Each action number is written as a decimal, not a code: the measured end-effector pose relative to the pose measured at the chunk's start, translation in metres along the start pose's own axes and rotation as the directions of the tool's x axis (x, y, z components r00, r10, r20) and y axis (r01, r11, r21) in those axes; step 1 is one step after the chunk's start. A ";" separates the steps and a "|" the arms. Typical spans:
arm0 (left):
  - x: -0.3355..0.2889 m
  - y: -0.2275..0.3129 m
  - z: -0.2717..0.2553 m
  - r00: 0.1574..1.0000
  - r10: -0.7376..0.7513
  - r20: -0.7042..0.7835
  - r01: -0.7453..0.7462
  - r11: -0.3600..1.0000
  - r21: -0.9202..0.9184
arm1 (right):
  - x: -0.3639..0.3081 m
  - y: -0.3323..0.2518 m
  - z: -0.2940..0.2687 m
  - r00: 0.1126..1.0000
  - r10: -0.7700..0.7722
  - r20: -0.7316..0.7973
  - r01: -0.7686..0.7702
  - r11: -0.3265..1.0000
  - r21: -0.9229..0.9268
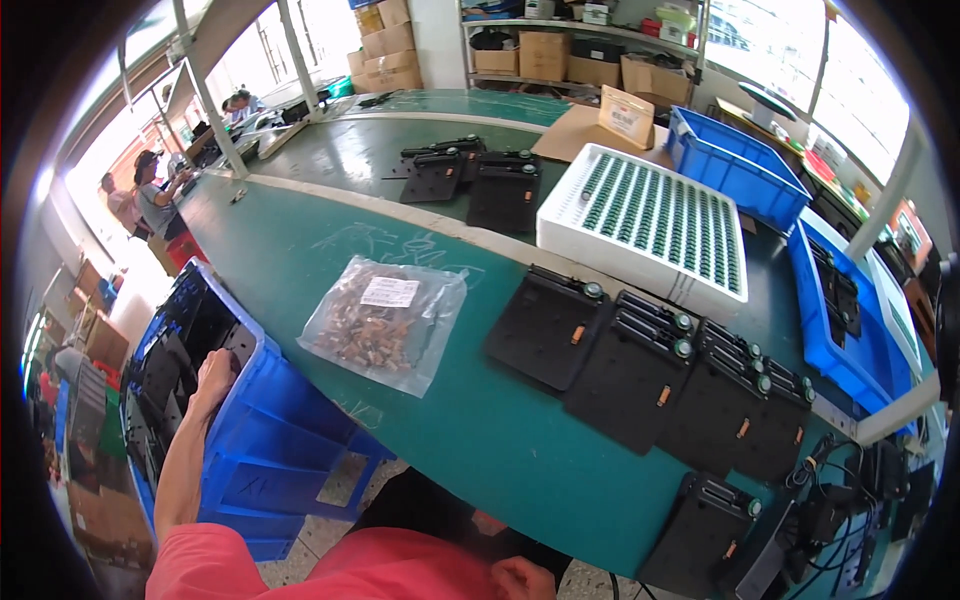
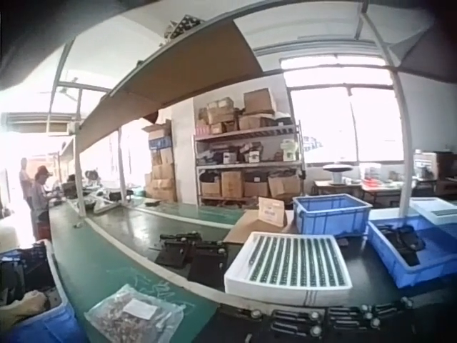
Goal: The person assembles small components by hand, inserting green caps and copper connectors into plastic housing on a factory production line.
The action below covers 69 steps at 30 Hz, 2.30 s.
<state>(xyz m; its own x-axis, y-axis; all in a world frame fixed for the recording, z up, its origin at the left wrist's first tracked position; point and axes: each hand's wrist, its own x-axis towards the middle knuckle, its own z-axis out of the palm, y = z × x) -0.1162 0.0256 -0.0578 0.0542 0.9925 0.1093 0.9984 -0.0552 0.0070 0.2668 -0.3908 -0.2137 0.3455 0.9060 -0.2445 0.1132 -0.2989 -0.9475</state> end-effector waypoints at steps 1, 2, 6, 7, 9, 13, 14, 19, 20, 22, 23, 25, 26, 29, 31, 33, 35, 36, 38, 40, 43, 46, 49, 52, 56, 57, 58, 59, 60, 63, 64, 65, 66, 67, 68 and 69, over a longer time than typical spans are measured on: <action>-0.001 -0.002 -0.001 0.999 0.033 0.009 -0.033 0.999 -0.001 | -0.001 -0.002 -0.001 1.000 -0.006 -0.003 0.006 1.000 -0.017; 0.001 -0.006 0.004 0.999 0.043 0.010 -0.043 0.999 -0.003 | -0.002 -0.003 -0.001 1.000 -0.012 -0.003 0.012 0.999 -0.034; 0.009 -0.036 0.015 0.975 0.183 -0.128 -0.167 0.978 0.123 | -0.007 0.001 0.000 1.000 -0.013 -0.018 0.013 0.999 -0.036; 0.010 -0.037 0.012 0.957 0.219 -0.189 -0.213 0.976 0.055 | -0.009 0.001 -0.001 1.000 0.027 -0.010 -0.027 0.999 -0.021; 0.012 -0.048 0.002 0.916 0.274 -0.292 -0.316 0.943 -0.108 | -0.009 -0.005 -0.003 0.998 0.068 -0.001 -0.068 0.998 -0.006; 0.026 -0.095 -0.002 0.930 0.122 -0.345 -0.232 0.926 -0.297 | 0.002 -0.030 -0.006 0.929 0.339 0.145 -0.354 0.931 0.092; 0.036 -0.121 0.003 0.924 0.091 -0.372 -0.218 0.923 -0.316 | 0.003 -0.032 -0.006 0.930 0.329 0.165 -0.345 0.936 0.074; 0.034 -0.077 -0.059 0.963 -0.049 -0.266 -0.117 0.811 -0.574 | 0.002 -0.054 -0.012 0.932 0.314 0.183 -0.338 0.934 0.120; 0.028 -0.050 -0.075 0.937 -0.013 -0.349 -0.215 0.767 -0.604 | 0.002 -0.059 -0.012 0.936 0.291 0.198 -0.317 0.941 0.117; 0.004 0.006 -0.121 0.932 0.106 -0.346 -0.311 0.723 -0.617 | 0.003 -0.068 -0.007 0.924 0.237 0.301 -0.311 0.922 0.230; -0.014 0.042 -0.139 0.892 0.200 -0.405 -0.421 0.695 -0.583 | 0.005 -0.076 -0.004 0.902 0.169 0.397 -0.318 0.882 0.347; -0.036 0.110 -0.147 0.809 0.307 -0.501 -0.569 0.624 -0.536 | 0.008 -0.124 -0.005 0.943 0.076 0.323 -0.198 0.911 0.363; -0.047 0.168 -0.157 0.725 0.513 -0.459 -0.686 0.599 -0.413 | 0.009 -0.146 -0.012 0.978 -0.007 0.207 -0.077 0.915 0.396; -0.079 0.292 -0.151 0.142 0.913 -0.384 -0.990 0.135 -0.046 | 0.015 -0.173 -0.038 0.983 -0.126 0.133 -0.002 0.718 0.696; -0.104 0.313 -0.127 -0.093 0.915 -0.394 -0.996 -0.085 0.038 | 0.031 -0.183 -0.034 0.969 -0.241 0.063 0.092 0.582 0.808; -0.129 0.330 -0.110 -0.220 0.909 -0.354 -0.975 -0.211 0.066 | 0.041 -0.179 -0.028 0.949 -0.305 -0.083 0.206 0.400 0.893; -0.145 0.340 -0.090 -0.234 0.906 -0.353 -0.968 -0.250 0.002 | 0.044 -0.182 -0.031 0.937 -0.268 -0.226 0.313 0.348 0.883; -0.149 0.344 -0.081 -0.232 0.898 -0.374 -0.968 -0.250 0.001 | 0.044 -0.179 -0.033 0.938 -0.256 -0.235 0.317 0.350 0.881; -0.152 0.348 -0.070 -0.234 0.890 -0.392 -0.966 -0.257 -0.007 | 0.045 -0.173 -0.037 0.975 -0.030 -0.222 0.202 0.552 0.809; -0.152 0.352 -0.065 -0.245 0.910 -0.334 -0.956 -0.284 -0.074 | 0.048 -0.174 -0.037 0.966 0.044 -0.255 0.192 0.542 0.818; -0.139 0.355 -0.062 -0.206 0.912 -0.356 -0.899 -0.319 -0.298 | 0.051 -0.174 -0.039 0.966 0.050 -0.254 0.190 0.530 0.826; -0.119 0.355 -0.068 -0.052 0.876 -0.480 -0.840 -0.298 -0.453 | 0.050 -0.183 -0.044 0.957 0.216 -0.193 0.043 0.552 0.833; -0.099 0.366 -0.075 0.193 0.883 -0.428 -0.808 -0.105 -0.580 | 0.049 -0.179 -0.045 0.966 0.174 -0.191 0.065 0.552 0.831; -0.085 0.371 -0.069 0.280 0.912 -0.301 -0.741 0.006 -0.671 | 0.048 -0.175 -0.044 0.961 0.204 -0.189 0.043 0.562 0.826; -0.078 0.371 -0.054 0.331 0.943 -0.040 -0.517 0.146 -0.843 | 0.047 -0.175 -0.040 0.938 0.235 -0.256 0.080 0.571 0.817; -0.077 0.370 -0.052 0.334 0.943 -0.008 -0.455 0.154 -0.877 | 0.047 -0.177 -0.039 0.929 0.249 -0.275 0.085 0.579 0.811; -0.076 0.370 -0.055 0.338 0.941 -0.010 -0.453 0.154 -0.878 | 0.048 -0.178 -0.037 0.929 0.248 -0.273 0.083 0.582 0.809; -0.074 0.372 -0.061 0.310 0.929 0.202 -0.265 0.289 -0.920 | 0.048 -0.179 -0.035 0.914 0.268 -0.306 0.114 0.554 0.825; -0.073 0.372 -0.064 0.239 0.886 0.399 -0.076 0.426 -0.901 | 0.048 -0.180 -0.034 0.896 0.288 -0.337 0.146 0.526 0.838; -0.067 0.372 -0.058 0.177 0.917 0.357 -0.045 0.370 -0.928 | 0.047 -0.175 -0.033 0.899 0.278 -0.339 0.144 0.543 0.827; -0.066 0.373 -0.058 0.179 0.917 0.356 -0.043 0.369 -0.929 | 0.047 -0.174 -0.033 0.899 0.277 -0.338 0.142 0.545 0.826; -0.066 0.373 -0.058 0.171 0.922 0.348 -0.030 0.358 -0.933 | 0.047 -0.173 -0.033 0.894 0.287 -0.344 0.147 0.537 0.830; -0.065 0.373 -0.057 0.166 0.926 0.339 -0.017 0.347 -0.938 | 0.048 -0.173 -0.032 0.890 0.295 -0.348 0.151 0.529 0.835; -0.064 0.374 -0.056 0.170 0.926 0.337 -0.017 0.345 -0.939 | 0.047 -0.175 -0.033 0.891 0.292 -0.347 0.150 0.531 0.834; -0.062 0.375 -0.054 0.177 0.926 0.333 0.017 0.335 -0.942 | 0.045 -0.177 -0.034 0.905 0.232 -0.356 0.179 0.552 0.815; -0.061 0.375 -0.054 0.185 0.927 0.327 0.050 0.324 -0.945 | 0.044 -0.179 -0.035 0.916 0.169 -0.363 0.210 0.570 0.795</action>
<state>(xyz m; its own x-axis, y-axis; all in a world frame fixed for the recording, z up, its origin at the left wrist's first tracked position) 0.2545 -0.0612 -0.0082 0.9395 0.1680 -0.2985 0.3135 -0.0711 0.9469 0.2945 -0.3079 -0.0481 0.6737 0.6712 -0.3093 -0.6035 0.2580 -0.7545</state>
